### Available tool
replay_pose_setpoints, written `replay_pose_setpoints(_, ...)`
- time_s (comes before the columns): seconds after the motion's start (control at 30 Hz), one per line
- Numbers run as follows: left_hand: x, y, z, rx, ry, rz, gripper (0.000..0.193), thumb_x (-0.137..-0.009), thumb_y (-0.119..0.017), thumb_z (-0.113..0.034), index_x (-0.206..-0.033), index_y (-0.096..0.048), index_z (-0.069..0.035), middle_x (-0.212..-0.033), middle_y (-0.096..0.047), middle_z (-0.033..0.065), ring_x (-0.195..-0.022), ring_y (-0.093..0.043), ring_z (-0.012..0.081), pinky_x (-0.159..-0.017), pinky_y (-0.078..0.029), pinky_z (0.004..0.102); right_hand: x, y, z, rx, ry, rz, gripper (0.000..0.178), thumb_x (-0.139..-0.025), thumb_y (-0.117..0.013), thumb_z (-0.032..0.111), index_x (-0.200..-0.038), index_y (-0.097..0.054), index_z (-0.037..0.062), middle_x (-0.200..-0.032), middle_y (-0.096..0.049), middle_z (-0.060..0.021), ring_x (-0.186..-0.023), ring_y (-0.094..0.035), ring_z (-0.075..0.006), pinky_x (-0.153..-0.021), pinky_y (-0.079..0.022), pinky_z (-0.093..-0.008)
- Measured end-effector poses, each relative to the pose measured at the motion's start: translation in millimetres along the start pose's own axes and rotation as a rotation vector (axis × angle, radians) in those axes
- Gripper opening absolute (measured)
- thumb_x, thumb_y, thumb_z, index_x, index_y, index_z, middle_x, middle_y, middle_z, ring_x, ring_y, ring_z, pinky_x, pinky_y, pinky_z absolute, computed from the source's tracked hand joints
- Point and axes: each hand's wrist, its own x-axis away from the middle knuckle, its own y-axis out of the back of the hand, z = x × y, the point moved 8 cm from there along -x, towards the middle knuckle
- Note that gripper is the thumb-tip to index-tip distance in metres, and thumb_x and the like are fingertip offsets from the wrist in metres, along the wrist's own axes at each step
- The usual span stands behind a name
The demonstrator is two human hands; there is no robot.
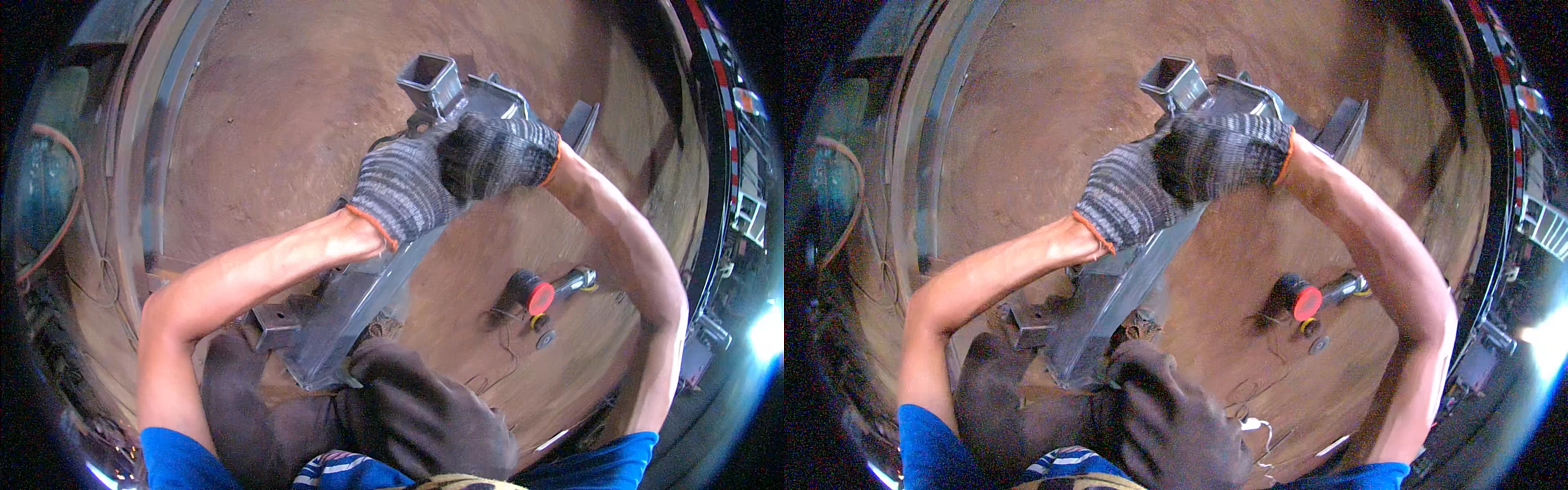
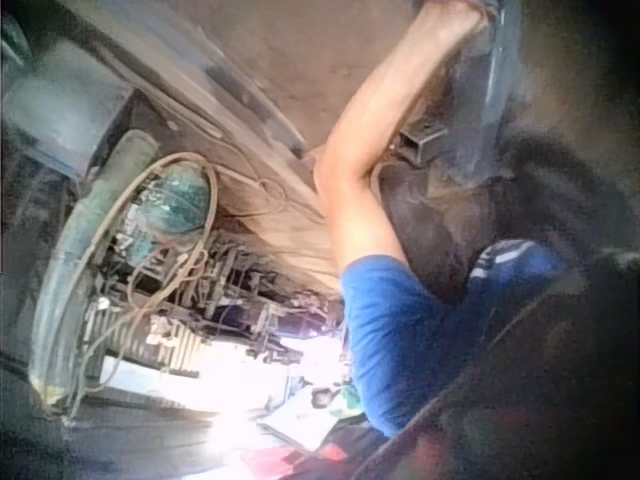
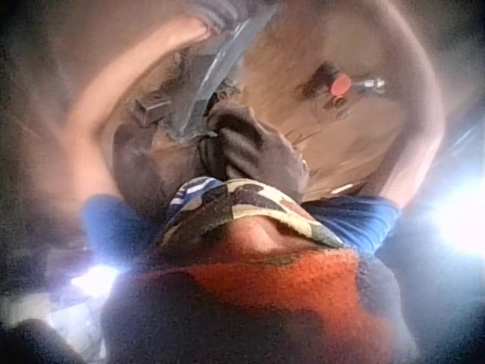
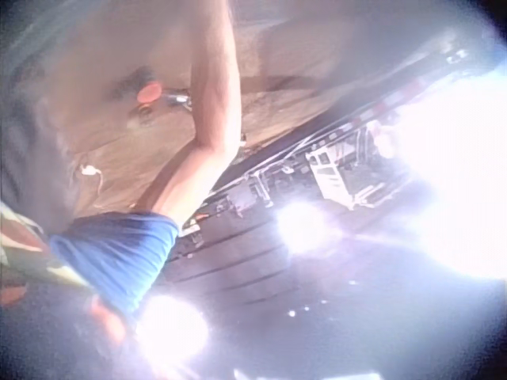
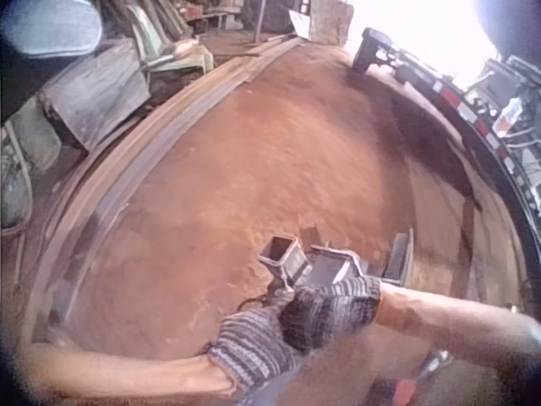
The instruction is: The person is assembling a metal frame using a socket wrench. They are tightening bolts on the frame while sitting on the floor.
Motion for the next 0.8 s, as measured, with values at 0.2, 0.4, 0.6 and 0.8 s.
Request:
replay_pose_setpoints(0.2,-2,10,-5,-0.032,-0.082,-0.101,0.05,-0.075,-0.075,-0.037,-0.112,-0.061,-0.006,-0.085,-0.068,0.0197,-0.079,-0.065,0.0398,-0.069,-0.053,0.0435,17,-14,-34,-1.306,-0.277,-0.112,0.021,-0.088,-0.059,0.01,-0.108,-0.062,0.0037,-0.112,-0.063,-0.0113,-0.105,-0.06,-0.0246,-0.098,-0.046,-0.041)
replay_pose_setpoints(0.4,-4,16,-13,-0.066,-0.07,-0.044,0.05,-0.073,-0.074,-0.036,-0.111,-0.061,-0.006,-0.082,-0.066,0.0216,-0.076,-0.064,0.0407,-0.067,-0.053,0.0444,26,-22,-40,-1.507,-0.327,-0.182,0.019,-0.087,-0.061,0.008,-0.105,-0.063,0.0037,-0.11,-0.064,-0.0111,-0.102,-0.061,-0.0239,-0.096,-0.048,-0.0404)
replay_pose_setpoints(0.6,-6,20,-17,-0.189,0.005,0.082,0.042,-0.07,-0.071,-0.037,-0.085,-0.067,0.001,-0.075,-0.064,0.0265,-0.072,-0.065,0.0407,-0.065,-0.053,0.0452,16,-16,-25,-1.715,-0.291,-0.291,0.013,-0.084,-0.064,0.011,-0.096,-0.064,0.0047,-0.1,-0.066,-0.0094,-0.09,-0.063,-0.0242,-0.087,-0.051,-0.0384)
replay_pose_setpoints(0.8,-15,15,-27,-0.265,-0.128,0.13,0.033,-0.071,-0.065,-0.03,-0.08,-0.066,0.002,-0.071,-0.063,0.0262,-0.07,-0.065,0.0406,-0.065,-0.053,0.0468,32,-16,13,0.734,0.158,-0.233,0.022,-0.064,-0.065,0.023,-0.081,-0.066,0.0086,-0.081,-0.063,-0.0073,-0.067,-0.058,-0.026,-0.065,-0.046,-0.0362)
